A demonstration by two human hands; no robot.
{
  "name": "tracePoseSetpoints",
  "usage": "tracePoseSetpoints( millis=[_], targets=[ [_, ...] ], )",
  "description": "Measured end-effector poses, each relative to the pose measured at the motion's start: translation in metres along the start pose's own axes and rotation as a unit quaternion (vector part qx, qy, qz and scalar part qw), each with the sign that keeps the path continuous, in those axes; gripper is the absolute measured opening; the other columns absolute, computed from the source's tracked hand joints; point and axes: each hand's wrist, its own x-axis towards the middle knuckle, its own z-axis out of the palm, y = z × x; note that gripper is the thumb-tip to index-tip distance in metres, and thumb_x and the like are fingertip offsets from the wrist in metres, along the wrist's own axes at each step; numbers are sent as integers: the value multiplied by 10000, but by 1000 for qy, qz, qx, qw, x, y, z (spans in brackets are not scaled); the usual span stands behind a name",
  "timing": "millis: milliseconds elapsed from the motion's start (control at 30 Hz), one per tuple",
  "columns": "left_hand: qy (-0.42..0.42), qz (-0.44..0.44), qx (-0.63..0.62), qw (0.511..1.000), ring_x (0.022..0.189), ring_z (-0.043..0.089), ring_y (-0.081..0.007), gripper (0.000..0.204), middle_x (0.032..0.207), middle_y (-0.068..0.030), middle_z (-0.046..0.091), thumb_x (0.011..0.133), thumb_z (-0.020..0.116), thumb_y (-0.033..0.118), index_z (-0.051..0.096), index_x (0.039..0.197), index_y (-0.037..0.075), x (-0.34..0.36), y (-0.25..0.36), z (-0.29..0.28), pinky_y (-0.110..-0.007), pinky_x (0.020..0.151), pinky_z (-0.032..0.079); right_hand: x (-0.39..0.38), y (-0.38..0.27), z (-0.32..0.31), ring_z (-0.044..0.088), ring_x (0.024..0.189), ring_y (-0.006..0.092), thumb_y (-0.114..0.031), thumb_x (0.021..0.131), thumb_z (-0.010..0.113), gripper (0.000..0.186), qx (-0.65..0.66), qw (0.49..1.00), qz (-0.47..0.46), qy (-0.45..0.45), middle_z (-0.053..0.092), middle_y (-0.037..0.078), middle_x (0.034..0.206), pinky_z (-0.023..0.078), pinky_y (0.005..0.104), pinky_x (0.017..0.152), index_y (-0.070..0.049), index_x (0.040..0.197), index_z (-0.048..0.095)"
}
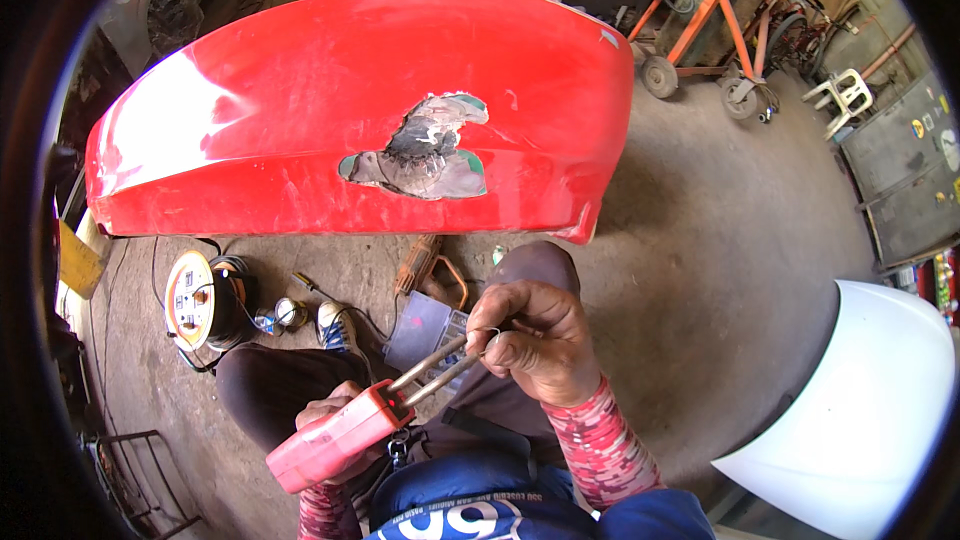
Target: The person is repairing a damaged red car bumper using a pink heat gun and a metal rod. They repeatedly heat the damaged area and press the metal rod into the softened plastic to reshape it.
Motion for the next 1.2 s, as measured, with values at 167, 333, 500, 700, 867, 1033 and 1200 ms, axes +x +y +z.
tracePoseSetpoints(
  millis=[167, 333, 500, 700, 867, 1033, 1200],
  targets=[
    [-12, 10, 6, 1000, 717, 664, -222, 229, 812, -93, 725, 707, 862, 98, 694, 849, 37, -1, -5, -2, -334, 719, 540, -1, -2, 0, 522, 636, 126, -144, 832, 824, 294, -4, 1000, 14, -2, 589, 72, 808, 441, 248, 512, 8, 1009, 647],
    [-13, 3, -9, 1000, 727, 669, -233, 242, 829, -109, 727, 703, 861, 92, 695, 863, 19, -2, -5, -1, -345, 751, 543, -4, -1, -2, 548, 677, 127, -135, 838, 818, 289, 22, 999, 17, -20, 606, 91, 841, 435, 235, 527, 16, 1014, 645],
    [-23, -4, -11, 1000, 728, 660, -236, 232, 818, -101, 720, 702, 852, 96, 706, 861, 11, 2, -2, 0, -350, 722, 541, -4, 1, -7, 603, 786, 140, -115, 857, 797, 299, 69, 995, 23, -62, 625, 129, 913, 458, 186, 579, 51, 1048, 637],
    [-5, -37, -16, 999, 707, 644, -233, 230, 799, -96, 709, 697, 849, 94, 708, 854, 1, 2, 5, 5, -354, 693, 531, -4, -2, -9, 590, 755, 130, -124, 861, 794, 308, 73, 994, 40, -77, 631, 138, 906, 460, 192, 544, 54, 1056, 637],
    [-7, -42, -14, 999, 706, 647, -232, 229, 796, -96, 709, 697, 849, 94, 709, 855, 4, 3, 7, 5, -352, 693, 535, -5, -5, -8, 569, 623, 141, -99, 812, 836, 263, 72, 994, 71, -40, 659, 115, 806, 465, 249, 495, 11, 985, 672],
    [-22, -43, -9, 999, 705, 658, -232, 231, 790, -85, 707, 701, 851, 91, 706, 860, 7, 3, 7, 3, -342, 684, 536, -5, -5, -7, 573, 627, 144, -88, 813, 832, 262, 84, 992, 76, -48, 663, 122, 817, 464, 243, 467, 18, 992, 672],
    [-18, -11, 26, 999, 676, 658, -227, 225, 780, -81, 708, 708, 855, 91, 704, 855, 13, 4, 4, 2, -341, 670, 537, -5, -4, -9, 570, 621, 144, -88, 816, 829, 264, 87, 992, 74, -61, 660, 124, 816, 474, 241, 458, 19, 1002, 676]
  ],
)
